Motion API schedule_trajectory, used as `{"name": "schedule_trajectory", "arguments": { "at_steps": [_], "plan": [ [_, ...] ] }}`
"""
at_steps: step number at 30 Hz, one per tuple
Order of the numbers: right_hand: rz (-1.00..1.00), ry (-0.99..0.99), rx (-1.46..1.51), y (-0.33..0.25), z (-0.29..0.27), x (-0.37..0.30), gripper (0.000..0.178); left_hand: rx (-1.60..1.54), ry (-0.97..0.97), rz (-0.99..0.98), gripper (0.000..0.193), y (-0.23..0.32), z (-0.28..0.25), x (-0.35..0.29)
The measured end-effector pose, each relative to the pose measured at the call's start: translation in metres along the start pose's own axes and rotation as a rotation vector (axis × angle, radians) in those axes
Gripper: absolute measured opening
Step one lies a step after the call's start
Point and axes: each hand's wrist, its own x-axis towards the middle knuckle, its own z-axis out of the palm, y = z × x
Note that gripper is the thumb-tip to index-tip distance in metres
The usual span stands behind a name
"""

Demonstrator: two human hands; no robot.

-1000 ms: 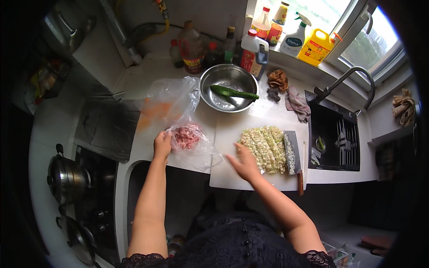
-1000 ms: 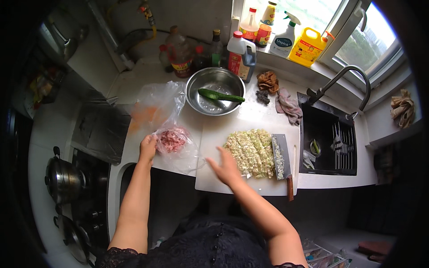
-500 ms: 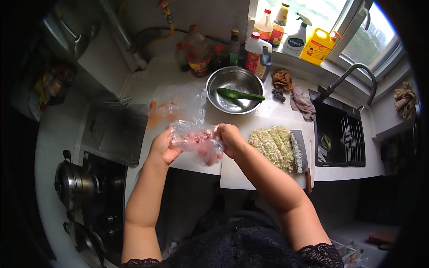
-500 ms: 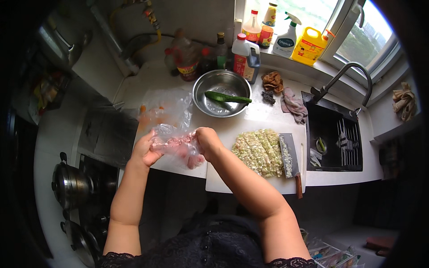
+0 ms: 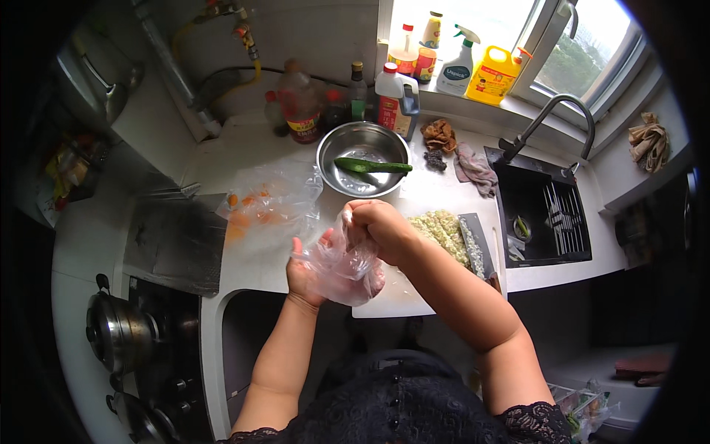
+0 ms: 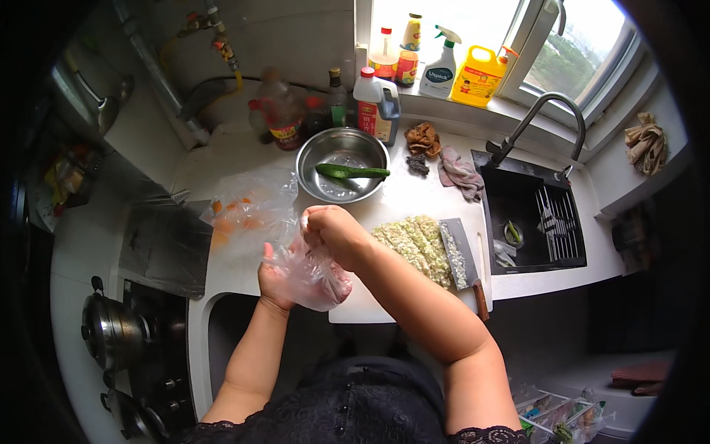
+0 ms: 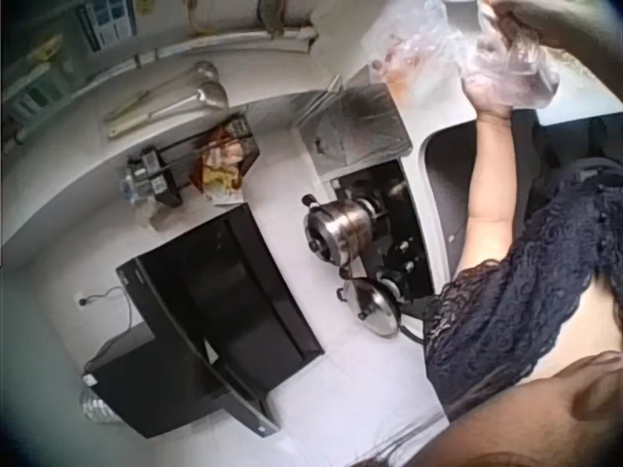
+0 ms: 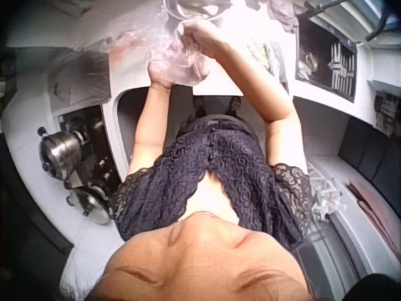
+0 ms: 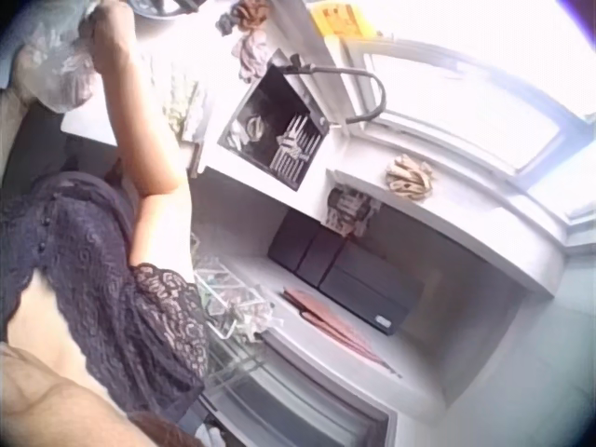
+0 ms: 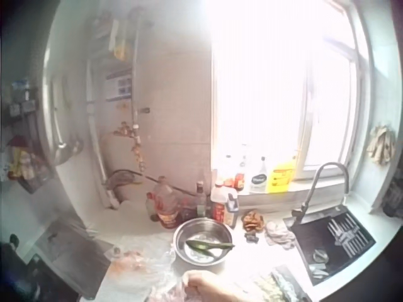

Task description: The person chops cabbage on a cutting board using a knife. They then add ground meat from a plastic bag onto the chopped cabbage and continue chopping to mix the ingredients.

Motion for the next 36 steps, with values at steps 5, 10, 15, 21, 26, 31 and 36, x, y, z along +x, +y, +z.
{"name": "schedule_trajectory", "arguments": {
  "at_steps": [5,10,15,21,26,31,36],
  "plan": [
    [0.026,-0.175,0.202,-0.024,0.017,-0.031,0.009,0.136,-0.17,0.038,0.069,-0.016,0.021,-0.014],
    [0.122,-0.269,0.386,-0.036,0.028,-0.042,0.009,0.244,-0.276,0.045,0.059,-0.04,0.032,-0.011],
    [0.105,-0.287,0.237,-0.023,0.004,-0.057,0.016,0.102,-0.14,0.177,0.048,-0.03,0.009,-0.012],
    [0.142,-0.198,-0.175,0.003,-0.035,-0.08,0.032,0.154,-0.315,0.283,0.067,-0.021,0.015,-0.026],
    [0.167,-0.087,-0.642,0.013,-0.059,-0.071,0.029,0.08,-0.34,0.119,0.075,-0.03,0.007,-0.026],
    [-0.131,0.106,-0.257,0.01,-0.053,-0.056,0.013,0.074,-0.322,-0.205,0.08,-0.051,0.016,-0.026],
    [-0.04,0.137,-0.238,-0.005,-0.048,-0.056,0.021,0.118,-0.25,-0.187,0.057,-0.07,-0.004,-0.005]
  ]
}}
